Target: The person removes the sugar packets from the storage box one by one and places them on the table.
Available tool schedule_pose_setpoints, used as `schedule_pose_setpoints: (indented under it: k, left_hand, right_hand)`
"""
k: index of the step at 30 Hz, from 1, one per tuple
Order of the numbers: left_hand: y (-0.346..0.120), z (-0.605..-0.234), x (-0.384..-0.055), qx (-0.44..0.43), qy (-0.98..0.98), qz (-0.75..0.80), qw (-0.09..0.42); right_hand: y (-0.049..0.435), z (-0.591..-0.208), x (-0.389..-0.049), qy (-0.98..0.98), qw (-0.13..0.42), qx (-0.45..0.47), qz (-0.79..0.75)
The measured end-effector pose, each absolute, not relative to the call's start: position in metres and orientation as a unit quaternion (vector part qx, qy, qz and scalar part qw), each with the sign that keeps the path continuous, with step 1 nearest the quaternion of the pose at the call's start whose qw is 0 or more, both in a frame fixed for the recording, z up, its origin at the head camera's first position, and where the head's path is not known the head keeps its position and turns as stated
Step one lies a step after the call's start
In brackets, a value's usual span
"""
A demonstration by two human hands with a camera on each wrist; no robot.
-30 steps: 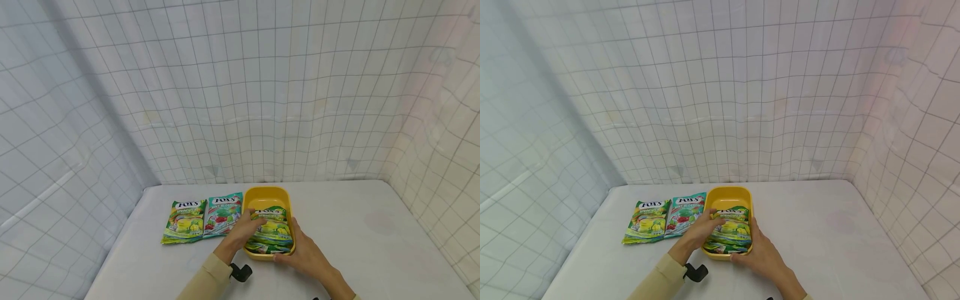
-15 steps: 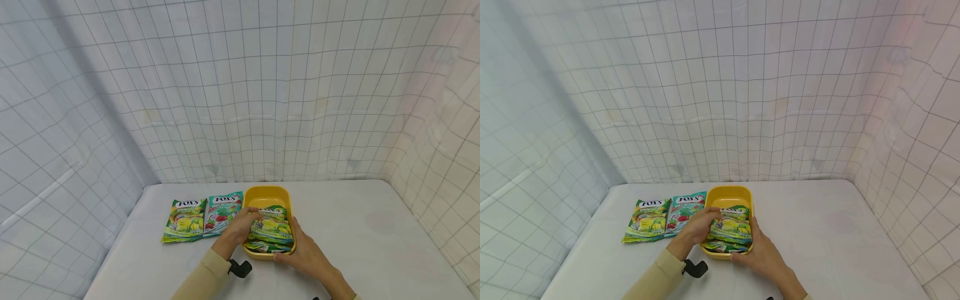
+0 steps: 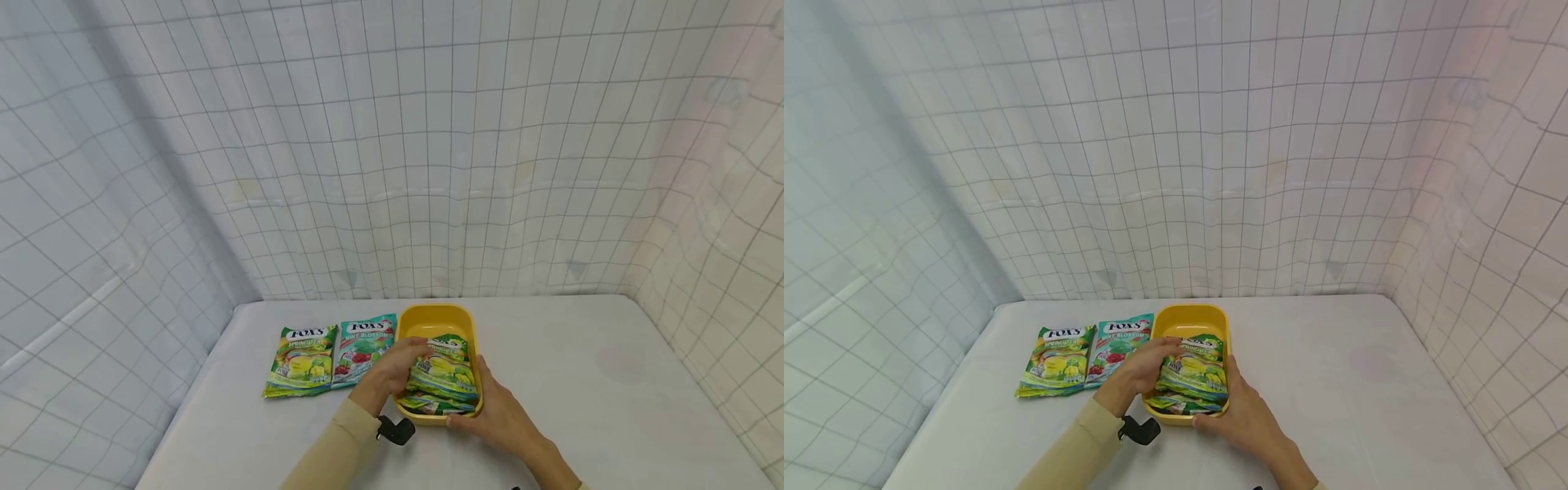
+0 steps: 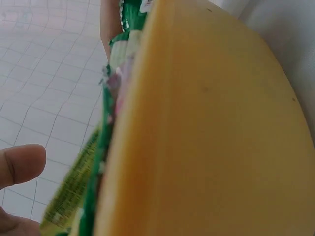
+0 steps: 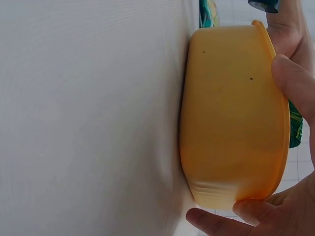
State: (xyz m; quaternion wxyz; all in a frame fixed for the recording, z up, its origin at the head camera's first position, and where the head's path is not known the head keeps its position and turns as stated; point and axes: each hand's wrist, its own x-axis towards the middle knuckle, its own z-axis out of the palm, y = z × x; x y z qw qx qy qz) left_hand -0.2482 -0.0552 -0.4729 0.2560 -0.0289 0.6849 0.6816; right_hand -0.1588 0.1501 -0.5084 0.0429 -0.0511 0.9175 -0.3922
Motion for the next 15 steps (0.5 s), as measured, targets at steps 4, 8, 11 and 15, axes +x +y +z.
schedule_pose_setpoints:
  k: [4,8,11,15]
  left_hand:
    - [-0.0555,-0.4761,-0.2498,-0.005,0.673,0.692,0.260]
    - [-0.0545,-0.4787,-0.2498,0.013,0.672,0.698,0.248]
    - [-0.0532,-0.4801,-0.2494,0.026,0.675,0.697,0.240]
    - [-0.0512,-0.4798,-0.2496,0.036,0.676,0.697,0.236]
  right_hand:
    - [0.1505,-0.5096,-0.1578,0.917,0.040,-0.056,-0.392]
    - [0.1506,-0.5105,-0.1573,0.917,0.036,-0.059,-0.393]
    - [0.1505,-0.5106,-0.1577,0.917,0.034,-0.061,-0.392]
    - [0.1505,-0.5091,-0.1582,0.918,0.032,-0.061,-0.391]
